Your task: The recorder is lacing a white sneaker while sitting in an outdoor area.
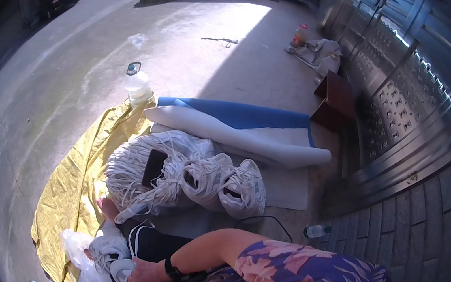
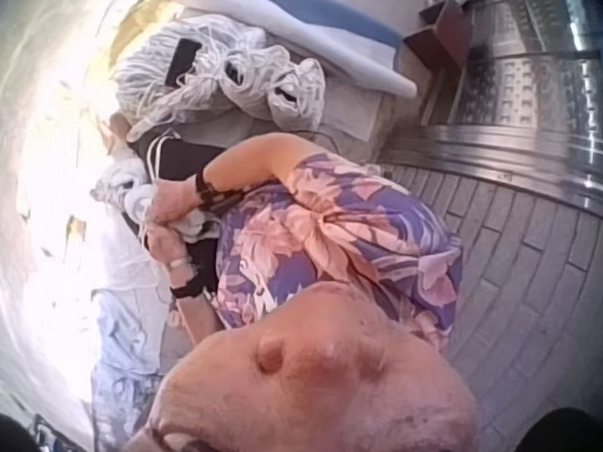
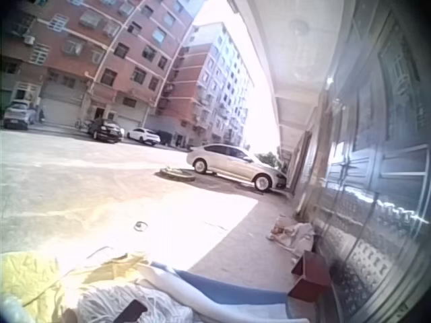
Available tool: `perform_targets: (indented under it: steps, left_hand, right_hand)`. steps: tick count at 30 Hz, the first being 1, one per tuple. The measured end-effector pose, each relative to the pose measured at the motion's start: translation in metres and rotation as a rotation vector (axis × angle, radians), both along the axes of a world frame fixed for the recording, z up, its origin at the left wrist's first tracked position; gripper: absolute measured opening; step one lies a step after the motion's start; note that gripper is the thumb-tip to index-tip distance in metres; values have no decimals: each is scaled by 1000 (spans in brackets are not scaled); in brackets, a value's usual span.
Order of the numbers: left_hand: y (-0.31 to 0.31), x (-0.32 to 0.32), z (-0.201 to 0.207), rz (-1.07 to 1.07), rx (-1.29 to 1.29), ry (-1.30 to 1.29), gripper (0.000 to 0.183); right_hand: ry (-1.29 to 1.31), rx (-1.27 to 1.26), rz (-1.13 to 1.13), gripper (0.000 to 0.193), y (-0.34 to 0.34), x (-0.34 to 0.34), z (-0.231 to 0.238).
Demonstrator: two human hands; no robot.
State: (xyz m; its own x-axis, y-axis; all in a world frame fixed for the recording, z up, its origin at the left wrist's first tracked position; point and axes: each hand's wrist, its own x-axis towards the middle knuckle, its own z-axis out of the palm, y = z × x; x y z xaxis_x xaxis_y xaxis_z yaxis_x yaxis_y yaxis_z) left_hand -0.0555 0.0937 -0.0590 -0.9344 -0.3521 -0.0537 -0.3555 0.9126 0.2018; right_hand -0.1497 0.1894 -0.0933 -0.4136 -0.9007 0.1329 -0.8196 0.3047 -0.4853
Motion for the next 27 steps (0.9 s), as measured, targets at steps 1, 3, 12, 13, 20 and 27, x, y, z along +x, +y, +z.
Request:
perform_targets:
  steps: [1, 3, 12, 13, 20, 27]
  left_hand:
    - [-1, -3, 0, -2, 0, -2, 26]
    - [-5, -10, 2, 99, 46, -224, 25]
    - [-16, -5, -25, 440, 421, -79, 31]
    - [-15, -4, -22, 437, 420, -81, 31]
    - [-5, 1, 4, 162, 46, -224, 31]
    - [-7, -3, 3, 148, 82, -198, 31]
  right_hand:
    - [-18, 33, 4, 18, 0, 1, 4]
    - [-9, 7, -11, 16, -3, 2, 0]
    - [-53, -60, -31, 12, -6, 3, 2]
    - [-42, -88, -25, 12, -6, 3, 0]
    - [-22, 92, -24, 17, -10, 3, 12]
    - [-120, 61, -85, 18, -15, 7, 16]
